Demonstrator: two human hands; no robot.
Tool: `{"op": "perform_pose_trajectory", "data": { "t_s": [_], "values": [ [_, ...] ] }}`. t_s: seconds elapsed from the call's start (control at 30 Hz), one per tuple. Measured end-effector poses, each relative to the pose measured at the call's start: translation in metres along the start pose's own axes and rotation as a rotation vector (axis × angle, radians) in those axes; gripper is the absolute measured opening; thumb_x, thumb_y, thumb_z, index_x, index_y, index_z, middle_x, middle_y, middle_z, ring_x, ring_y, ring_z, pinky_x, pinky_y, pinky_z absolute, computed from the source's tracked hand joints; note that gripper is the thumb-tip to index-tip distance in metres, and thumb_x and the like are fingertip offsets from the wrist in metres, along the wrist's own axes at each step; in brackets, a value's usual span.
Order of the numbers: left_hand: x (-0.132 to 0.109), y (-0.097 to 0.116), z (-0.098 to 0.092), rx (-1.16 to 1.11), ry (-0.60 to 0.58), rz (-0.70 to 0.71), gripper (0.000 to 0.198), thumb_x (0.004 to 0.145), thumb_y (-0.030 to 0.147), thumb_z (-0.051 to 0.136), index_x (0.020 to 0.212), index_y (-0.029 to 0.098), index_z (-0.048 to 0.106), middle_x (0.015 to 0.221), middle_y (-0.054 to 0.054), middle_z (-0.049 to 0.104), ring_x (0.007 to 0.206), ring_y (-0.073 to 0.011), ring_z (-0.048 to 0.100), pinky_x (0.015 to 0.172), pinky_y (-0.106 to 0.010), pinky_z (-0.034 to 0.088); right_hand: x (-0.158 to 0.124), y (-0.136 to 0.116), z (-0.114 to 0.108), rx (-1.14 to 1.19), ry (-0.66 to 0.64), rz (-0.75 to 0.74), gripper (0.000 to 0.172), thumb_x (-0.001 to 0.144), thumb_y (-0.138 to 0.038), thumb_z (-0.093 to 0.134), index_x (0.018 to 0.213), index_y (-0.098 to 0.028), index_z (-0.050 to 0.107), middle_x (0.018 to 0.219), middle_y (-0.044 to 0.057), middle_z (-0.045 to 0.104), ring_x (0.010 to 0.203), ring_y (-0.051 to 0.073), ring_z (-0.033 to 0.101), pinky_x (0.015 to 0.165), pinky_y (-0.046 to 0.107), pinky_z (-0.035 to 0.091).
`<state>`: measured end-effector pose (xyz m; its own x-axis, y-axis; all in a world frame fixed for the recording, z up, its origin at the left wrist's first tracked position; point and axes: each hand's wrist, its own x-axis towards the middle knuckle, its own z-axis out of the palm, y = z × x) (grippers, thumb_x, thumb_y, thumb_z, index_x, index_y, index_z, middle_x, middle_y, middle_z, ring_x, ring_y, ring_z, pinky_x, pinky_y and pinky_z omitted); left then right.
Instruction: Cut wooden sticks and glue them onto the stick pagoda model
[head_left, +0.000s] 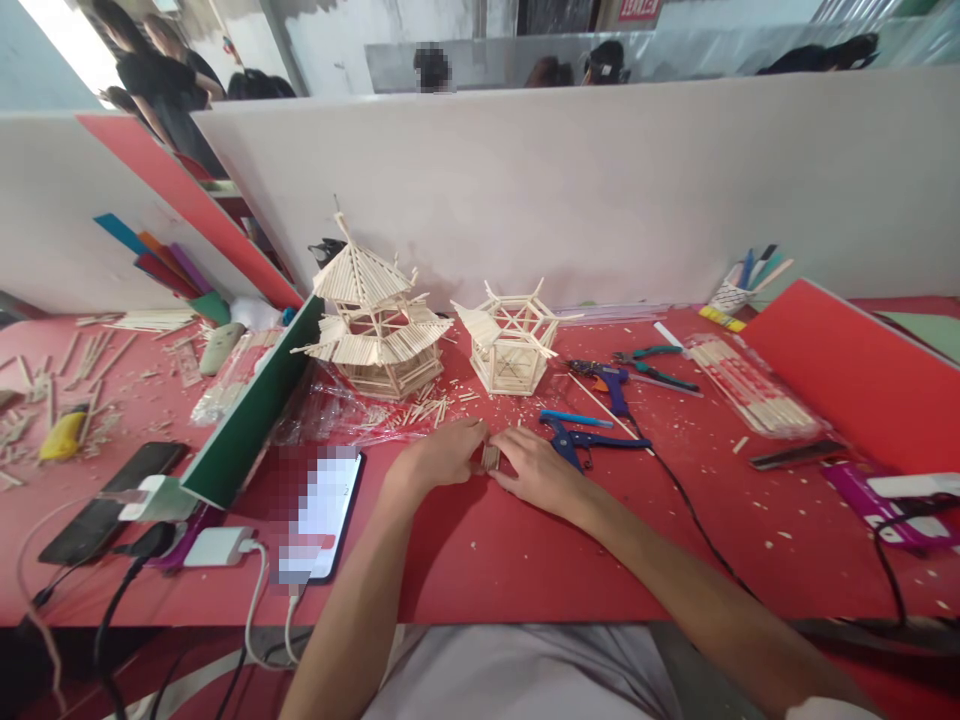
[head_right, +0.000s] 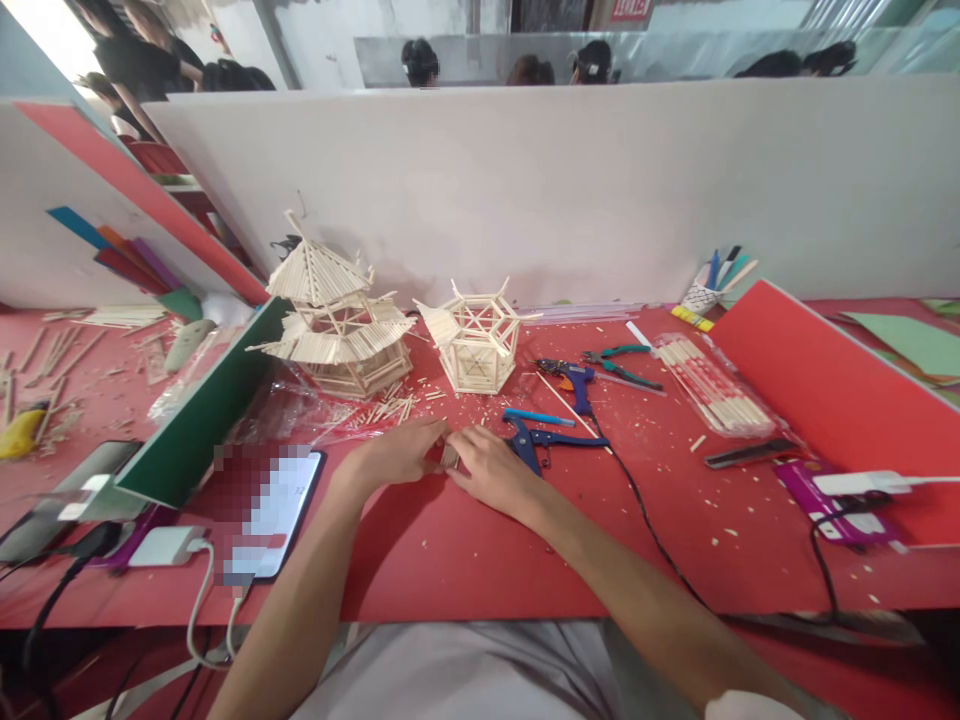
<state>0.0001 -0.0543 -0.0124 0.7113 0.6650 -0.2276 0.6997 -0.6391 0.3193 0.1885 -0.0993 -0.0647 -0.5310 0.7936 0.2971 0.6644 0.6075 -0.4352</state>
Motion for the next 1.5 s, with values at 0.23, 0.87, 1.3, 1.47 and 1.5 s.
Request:
{"op": "perform_pose_trajectory", "data": {
  "t_s": [0.23,0.87,1.3,1.47,1.5],
  "values": [
    [0.000,-0.003,0.002,-0.003,0.002,0.002,0.018,0.080,0.015,0.065,0.095,0.017,0.057,0.104,-0.008,0.065,0.096,-0.0234,0.062,0.081,-0.030,0.046,0.000,-0.001,-0.002,0.007,0.000,0.011,0.027,0.086,-0.019,0.067,0.110,-0.017,0.057,0.104,0.011,0.066,0.101,0.027,0.061,0.089,0.042,0.052],
    [-0.004,-0.003,-0.006,-0.056,-0.049,-0.027,0.031,0.084,0.013,0.062,0.115,0.017,0.058,0.120,-0.010,0.065,0.108,-0.0234,0.062,0.091,-0.031,0.047,-0.005,0.000,-0.014,0.031,-0.016,0.041,0.031,0.086,-0.020,0.070,0.114,-0.017,0.057,0.107,0.011,0.068,0.102,0.027,0.062,0.090,0.042,0.052],
    [-0.003,-0.004,-0.003,-0.032,-0.027,0.013,0.024,0.085,0.015,0.063,0.108,0.017,0.058,0.113,-0.009,0.066,0.103,-0.0230,0.062,0.087,-0.031,0.046,-0.005,0.002,-0.011,0.040,-0.005,0.018,0.032,0.084,-0.018,0.070,0.114,-0.017,0.058,0.106,0.011,0.068,0.101,0.027,0.063,0.090,0.043,0.052],
    [-0.004,-0.003,-0.005,-0.034,-0.017,0.021,0.021,0.084,0.015,0.063,0.105,0.019,0.058,0.111,-0.007,0.066,0.101,-0.0220,0.062,0.085,-0.029,0.046,-0.005,0.001,-0.010,0.045,-0.003,0.022,0.032,0.085,-0.018,0.069,0.114,-0.019,0.058,0.106,0.010,0.068,0.102,0.026,0.063,0.090,0.043,0.052],
    [-0.004,-0.002,-0.005,-0.034,-0.017,0.018,0.021,0.084,0.014,0.064,0.104,0.018,0.058,0.111,-0.007,0.066,0.101,-0.0220,0.062,0.085,-0.029,0.046,-0.005,0.001,-0.011,0.045,-0.004,0.022,0.032,0.085,-0.018,0.069,0.115,-0.019,0.058,0.107,0.010,0.068,0.102,0.026,0.063,0.090,0.043,0.052]
  ]
}}
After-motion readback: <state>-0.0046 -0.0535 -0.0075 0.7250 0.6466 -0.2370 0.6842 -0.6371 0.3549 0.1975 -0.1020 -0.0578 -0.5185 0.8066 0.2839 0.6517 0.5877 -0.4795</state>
